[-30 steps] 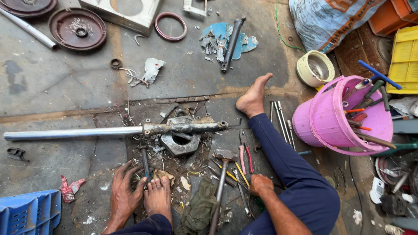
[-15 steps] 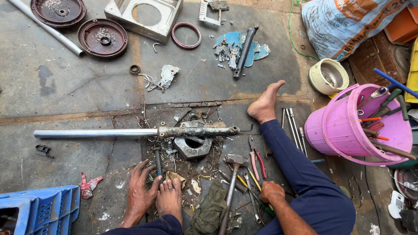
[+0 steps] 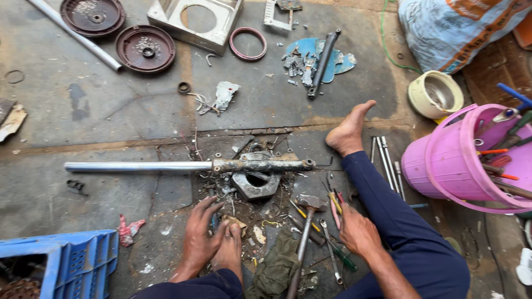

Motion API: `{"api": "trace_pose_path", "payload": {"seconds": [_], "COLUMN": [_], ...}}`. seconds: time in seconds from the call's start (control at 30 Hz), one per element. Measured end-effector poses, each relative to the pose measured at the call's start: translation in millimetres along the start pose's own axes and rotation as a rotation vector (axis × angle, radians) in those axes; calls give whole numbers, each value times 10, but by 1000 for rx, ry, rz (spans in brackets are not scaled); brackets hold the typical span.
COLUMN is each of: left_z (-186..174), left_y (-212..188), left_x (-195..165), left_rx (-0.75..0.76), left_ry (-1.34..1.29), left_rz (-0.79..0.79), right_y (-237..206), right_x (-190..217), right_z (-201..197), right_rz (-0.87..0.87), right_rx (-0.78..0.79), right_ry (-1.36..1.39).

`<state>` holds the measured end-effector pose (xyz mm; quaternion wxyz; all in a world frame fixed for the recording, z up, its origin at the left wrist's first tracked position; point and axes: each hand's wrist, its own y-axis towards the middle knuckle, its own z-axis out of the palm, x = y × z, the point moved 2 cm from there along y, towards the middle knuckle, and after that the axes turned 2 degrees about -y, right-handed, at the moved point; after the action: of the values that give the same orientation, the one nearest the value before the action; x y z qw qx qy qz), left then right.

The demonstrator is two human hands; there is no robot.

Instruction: The person is sitting on the floor repairing a metal part. They use a hammer to strike a metal rod, then use pliers and a screwdriver to manipulate and adjust components of the assembly.

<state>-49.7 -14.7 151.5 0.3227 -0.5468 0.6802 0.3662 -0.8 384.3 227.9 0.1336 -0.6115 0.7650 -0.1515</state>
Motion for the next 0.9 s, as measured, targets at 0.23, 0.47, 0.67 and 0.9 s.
{"api": "trace_pose_path", "payload": {"seconds": [0.23,0.47,0.67,0.9], "left_z": [-91,-33,-197,-160], "left_y": [465,1109,1623,1825], "left_x": [-674,-263,-129,-72], "left_rx": [66,237,322,330], "left_ry": [216,-36,-240,-411], "left_rz": [652,247,50,81], "right_y": [112,335,711,1050], "right_x": [1631,2236,2320,2628], "right_z": [-881,-1844,-2650,-2475], "right_rz": [-538,-716,-929,-864], "right_rx": [-110,-60,-169,-262], "right_ry": [-291,-553,133,516]}}
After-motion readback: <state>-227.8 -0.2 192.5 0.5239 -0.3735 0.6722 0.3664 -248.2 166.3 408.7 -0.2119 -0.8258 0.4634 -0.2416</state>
